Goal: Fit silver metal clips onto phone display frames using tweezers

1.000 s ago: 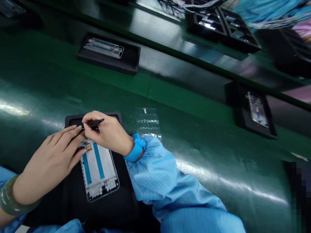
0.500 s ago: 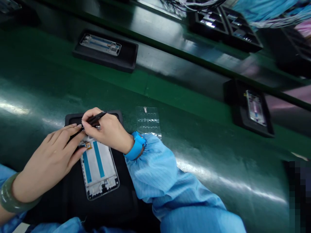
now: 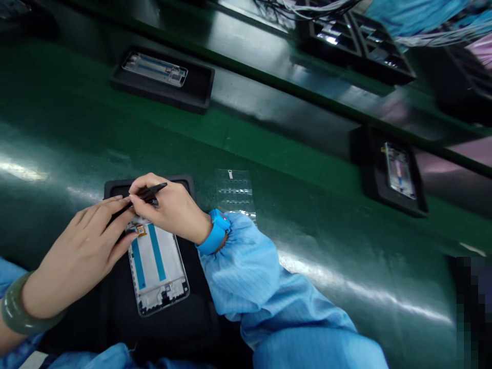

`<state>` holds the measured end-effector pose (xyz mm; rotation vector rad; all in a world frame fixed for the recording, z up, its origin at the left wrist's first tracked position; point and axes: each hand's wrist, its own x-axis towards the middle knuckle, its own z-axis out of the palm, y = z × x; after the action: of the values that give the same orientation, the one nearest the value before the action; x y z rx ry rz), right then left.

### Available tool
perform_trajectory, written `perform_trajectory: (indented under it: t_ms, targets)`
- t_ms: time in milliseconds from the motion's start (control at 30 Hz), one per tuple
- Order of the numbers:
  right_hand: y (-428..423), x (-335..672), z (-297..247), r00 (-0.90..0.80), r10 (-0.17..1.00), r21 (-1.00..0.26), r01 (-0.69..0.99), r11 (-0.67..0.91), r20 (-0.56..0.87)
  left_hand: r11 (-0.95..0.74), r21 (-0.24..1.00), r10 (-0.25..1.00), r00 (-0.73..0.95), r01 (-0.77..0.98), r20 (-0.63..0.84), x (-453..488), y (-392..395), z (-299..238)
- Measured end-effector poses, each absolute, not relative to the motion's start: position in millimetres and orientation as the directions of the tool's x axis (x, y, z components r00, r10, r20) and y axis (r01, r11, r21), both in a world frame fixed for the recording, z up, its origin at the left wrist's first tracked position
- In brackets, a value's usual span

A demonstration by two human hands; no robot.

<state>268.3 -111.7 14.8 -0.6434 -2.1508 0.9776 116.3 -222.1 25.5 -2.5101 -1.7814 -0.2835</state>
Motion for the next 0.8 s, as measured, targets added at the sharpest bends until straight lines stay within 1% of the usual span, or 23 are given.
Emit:
perform_trajectory:
  t_ms: [233, 367, 567, 733, 800]
  targets:
    - [-112.8, 266.7, 13.4, -0.666, 0.636, -0.754, 0.166, 0.635, 0.389, -0.323, 0.081, 0.936, 0.306, 0.943, 0.174, 116.3, -222.7, 25.2]
    - [-112.3, 265.3, 13.1, -0.670, 0.641, -0.760, 0.175, 0.626, 0.374, -0.312, 0.090, 0.941, 0.294, 0.946, 0.168, 115.5, -222.9, 24.3]
    - [-111.6, 266.7, 14.0, -0.641, 0.652, -0.770, 0.145, 0.621, 0.405, -0.321, 0.086, 0.938, 0.304, 0.943, 0.170, 115.8, -221.9, 24.9]
    - [-111.1, 266.7, 13.7, -0.671, 0.618, -0.758, 0.126, 0.640, 0.410, -0.322, 0.071, 0.936, 0.306, 0.944, 0.176, 117.5, -221.6, 25.8]
    - [-110.9, 265.5, 14.9, -0.672, 0.625, -0.759, 0.143, 0.636, 0.397, -0.319, 0.069, 0.936, 0.303, 0.945, 0.177, 117.6, -221.7, 25.6]
